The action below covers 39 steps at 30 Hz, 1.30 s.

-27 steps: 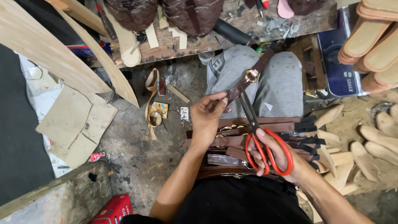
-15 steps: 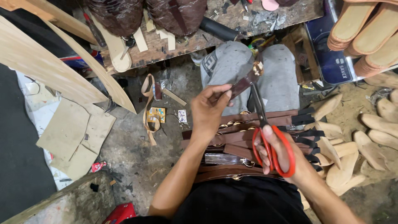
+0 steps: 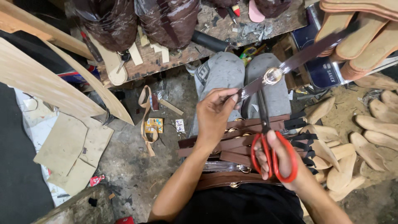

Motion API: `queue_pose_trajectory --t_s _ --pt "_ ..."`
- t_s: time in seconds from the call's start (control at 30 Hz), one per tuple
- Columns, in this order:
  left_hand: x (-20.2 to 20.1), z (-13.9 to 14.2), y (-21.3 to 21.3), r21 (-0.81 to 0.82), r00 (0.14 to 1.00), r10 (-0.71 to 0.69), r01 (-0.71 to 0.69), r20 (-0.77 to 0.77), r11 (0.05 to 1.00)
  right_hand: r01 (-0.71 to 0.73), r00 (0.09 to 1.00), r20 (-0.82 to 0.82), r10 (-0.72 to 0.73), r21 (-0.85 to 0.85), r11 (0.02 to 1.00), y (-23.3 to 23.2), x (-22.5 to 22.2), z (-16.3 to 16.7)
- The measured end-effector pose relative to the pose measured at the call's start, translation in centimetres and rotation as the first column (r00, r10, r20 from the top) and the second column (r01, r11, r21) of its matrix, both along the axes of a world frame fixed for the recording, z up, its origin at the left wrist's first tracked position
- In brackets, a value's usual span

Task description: The person sits in a shoe workshop trimming the ends of brown leather straps with red-handled scissors, working across a pile of buckle-fitted straps on their lap. They cut each strap end, set it on the finished pile, and at one point fit a strap around a wooden shoe last before continuing to trim more straps.

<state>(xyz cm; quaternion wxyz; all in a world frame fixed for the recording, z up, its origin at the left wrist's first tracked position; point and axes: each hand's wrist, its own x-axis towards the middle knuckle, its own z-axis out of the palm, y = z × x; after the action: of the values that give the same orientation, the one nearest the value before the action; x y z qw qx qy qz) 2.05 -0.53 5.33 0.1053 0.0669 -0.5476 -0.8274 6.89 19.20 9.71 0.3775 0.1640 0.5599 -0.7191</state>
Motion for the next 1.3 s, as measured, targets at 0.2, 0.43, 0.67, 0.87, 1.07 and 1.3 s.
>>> queue_pose_trajectory --t_s 0.2,0.43,0.67,0.87,1.07,1.3 --pt "0.6 -1.4 -2.2 -0.255 0.979 0.086 -0.036 0.187 0.966 -0.056 0.915 0.382 0.13 -0.199 0.978 -1.3 -0.5 0.9" --pt "1.2 -0.4 -3.8 -0.2 0.964 0.086 -0.036 0.25 0.979 -0.141 0.967 0.206 0.15 -0.06 0.988 -4.1 -0.7 0.0" --pt "1.0 1.1 -5.2 -0.153 0.967 0.071 -0.034 0.245 0.988 -0.166 0.971 0.173 0.167 -0.021 0.986 -6.2 -0.5 0.9" --pt "1.0 3.0 -4.6 -0.205 0.976 0.071 -0.028 0.208 0.978 -0.181 0.972 0.152 0.179 0.004 0.983 -6.4 -0.3 2.3" --pt "1.5 4.4 -3.4 -0.245 0.947 0.107 -0.031 0.304 0.969 -0.167 0.973 0.157 0.168 -0.019 0.986 -6.4 0.3 2.8" --pt "1.5 3.3 -3.5 -0.223 0.919 0.137 -0.055 0.37 0.973 -0.139 0.986 0.107 0.128 0.099 0.985 -7.3 0.6 2.9"
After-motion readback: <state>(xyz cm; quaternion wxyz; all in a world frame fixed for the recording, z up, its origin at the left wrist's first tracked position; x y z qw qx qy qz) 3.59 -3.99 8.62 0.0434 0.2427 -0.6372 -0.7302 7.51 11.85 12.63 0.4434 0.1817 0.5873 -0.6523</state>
